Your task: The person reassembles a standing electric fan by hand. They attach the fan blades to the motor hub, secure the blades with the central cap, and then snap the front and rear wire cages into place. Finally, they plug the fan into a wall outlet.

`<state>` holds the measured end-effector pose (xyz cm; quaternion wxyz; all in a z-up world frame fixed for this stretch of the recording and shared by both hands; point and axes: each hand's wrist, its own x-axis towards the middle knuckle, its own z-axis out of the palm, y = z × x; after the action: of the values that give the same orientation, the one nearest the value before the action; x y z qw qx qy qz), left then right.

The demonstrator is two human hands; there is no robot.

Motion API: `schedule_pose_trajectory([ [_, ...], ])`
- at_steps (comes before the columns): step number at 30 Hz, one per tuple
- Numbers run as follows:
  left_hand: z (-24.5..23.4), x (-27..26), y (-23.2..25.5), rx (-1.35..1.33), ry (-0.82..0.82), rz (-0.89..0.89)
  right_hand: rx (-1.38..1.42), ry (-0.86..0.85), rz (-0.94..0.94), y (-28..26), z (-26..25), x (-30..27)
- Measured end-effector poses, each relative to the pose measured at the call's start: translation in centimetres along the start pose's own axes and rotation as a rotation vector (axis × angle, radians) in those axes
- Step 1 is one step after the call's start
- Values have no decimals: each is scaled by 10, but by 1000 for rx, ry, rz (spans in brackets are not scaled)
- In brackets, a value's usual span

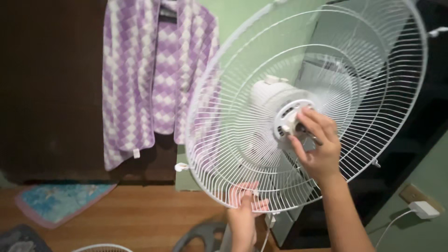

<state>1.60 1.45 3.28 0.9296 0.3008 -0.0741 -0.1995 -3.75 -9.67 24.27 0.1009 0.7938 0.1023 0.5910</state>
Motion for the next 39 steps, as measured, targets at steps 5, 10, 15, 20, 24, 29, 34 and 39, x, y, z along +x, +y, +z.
schedule_pose_trajectory([
  [5, 3, 2, 5, 30, 50, -31, 125, 246, 523, 2, 36, 2],
  [10, 5, 0, 13, 65, 17, 1, 162, 105, 619, -12, 27, 10],
  [15, 5, 0, 18, 85, -40, 8, -104, 106, -24, -13, -23, 21],
  [20, 7, -1, 19, 70, -35, 36, 55, 33, 75, -14, -11, 26],
  [24, 9, -5, 19, 77, -40, 43, 129, 8, 772, -15, 6, 24],
  [29, 5, -9, 30, 91, -52, -20, 206, -227, 513, -11, -23, 18],
  [34, 6, -9, 26, 88, -56, 22, 49, -54, 51, -7, -34, 10],
  [39, 12, -12, 21, 70, -28, 25, 112, 27, 371, -14, -7, 19],
])
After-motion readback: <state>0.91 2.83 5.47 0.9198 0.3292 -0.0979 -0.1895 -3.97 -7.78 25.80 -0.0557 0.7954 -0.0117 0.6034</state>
